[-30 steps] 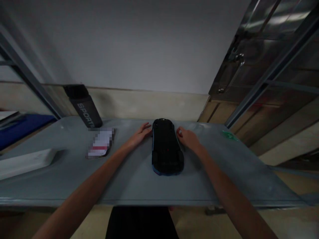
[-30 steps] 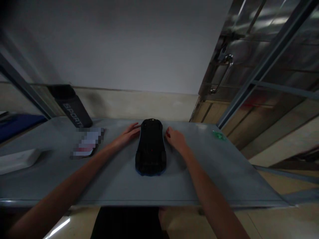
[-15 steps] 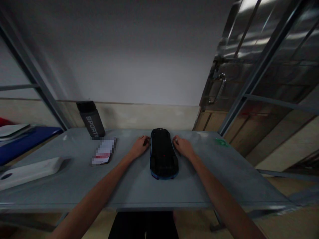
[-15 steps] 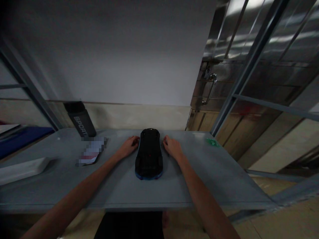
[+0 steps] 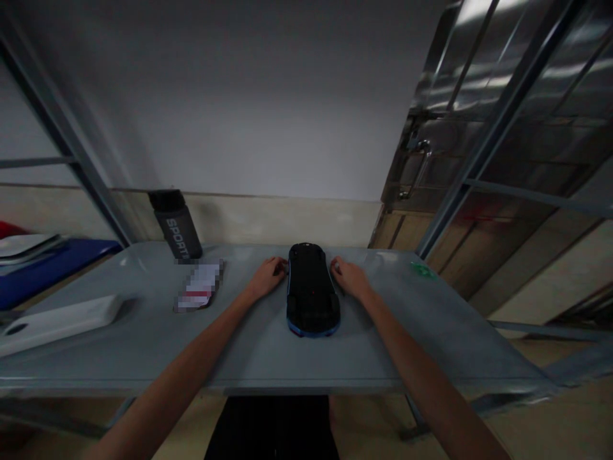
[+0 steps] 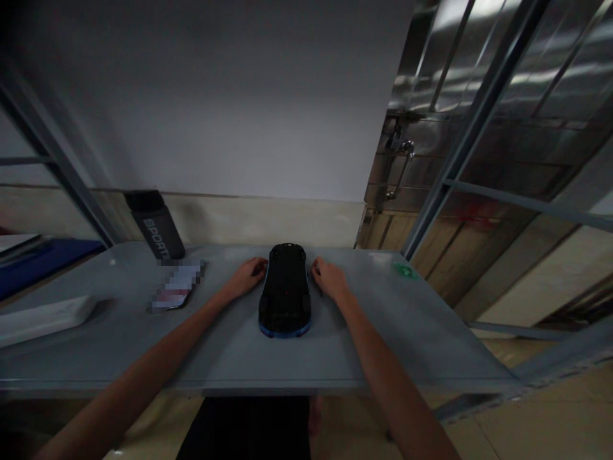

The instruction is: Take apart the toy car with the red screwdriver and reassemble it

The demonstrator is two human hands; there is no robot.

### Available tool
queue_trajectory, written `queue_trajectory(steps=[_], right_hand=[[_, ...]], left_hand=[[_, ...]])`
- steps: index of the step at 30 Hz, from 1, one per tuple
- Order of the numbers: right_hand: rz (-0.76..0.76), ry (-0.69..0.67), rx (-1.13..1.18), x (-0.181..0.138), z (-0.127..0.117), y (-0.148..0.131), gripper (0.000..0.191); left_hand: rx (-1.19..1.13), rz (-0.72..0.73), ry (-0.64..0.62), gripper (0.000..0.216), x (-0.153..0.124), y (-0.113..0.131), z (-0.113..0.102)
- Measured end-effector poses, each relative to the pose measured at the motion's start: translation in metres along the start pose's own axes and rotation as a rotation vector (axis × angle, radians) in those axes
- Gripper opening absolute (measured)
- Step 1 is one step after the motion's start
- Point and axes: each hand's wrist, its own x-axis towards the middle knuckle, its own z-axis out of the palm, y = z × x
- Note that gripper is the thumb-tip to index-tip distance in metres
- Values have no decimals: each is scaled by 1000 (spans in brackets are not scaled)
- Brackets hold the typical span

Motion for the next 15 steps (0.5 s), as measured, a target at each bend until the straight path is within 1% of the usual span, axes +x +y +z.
queue_trajectory(steps=[3, 5, 7, 8, 10, 11, 12, 13, 14, 15], right_hand=[[5, 19, 43, 0, -3, -2, 30], [4, 43, 93, 0, -9, -5, 28], [8, 80, 150, -10, -22, -11, 31], [8, 111, 187, -21, -33, -16, 35], [20, 197, 259, -60, -59, -28, 43], [-5, 305, 389, -88, -74, -34, 41], [-74, 376, 501, -119, -89, -41, 36], [-151, 408, 558, -154, -102, -47, 30], [-236, 396, 572, -188, -114, -53, 26], [-313, 352, 593, -221, -122, -58, 27]], left_hand=[[6, 3, -3, 27, 1, 0, -1], [15, 8, -6, 28, 1, 0, -1], [26, 14, -7, 28, 1, 0, -1], [30, 17, -7, 27, 1, 0, -1], [38, 22, -9, 27, 1, 1, -1], [41, 23, -12, 27, 0, 1, -1], [44, 23, -15, 27, 0, 1, -1], [47, 23, -20, 27, 0, 1, -1], [50, 22, -26, 27, -1, 1, -2], [53, 20, -31, 28, -1, 2, -3]])
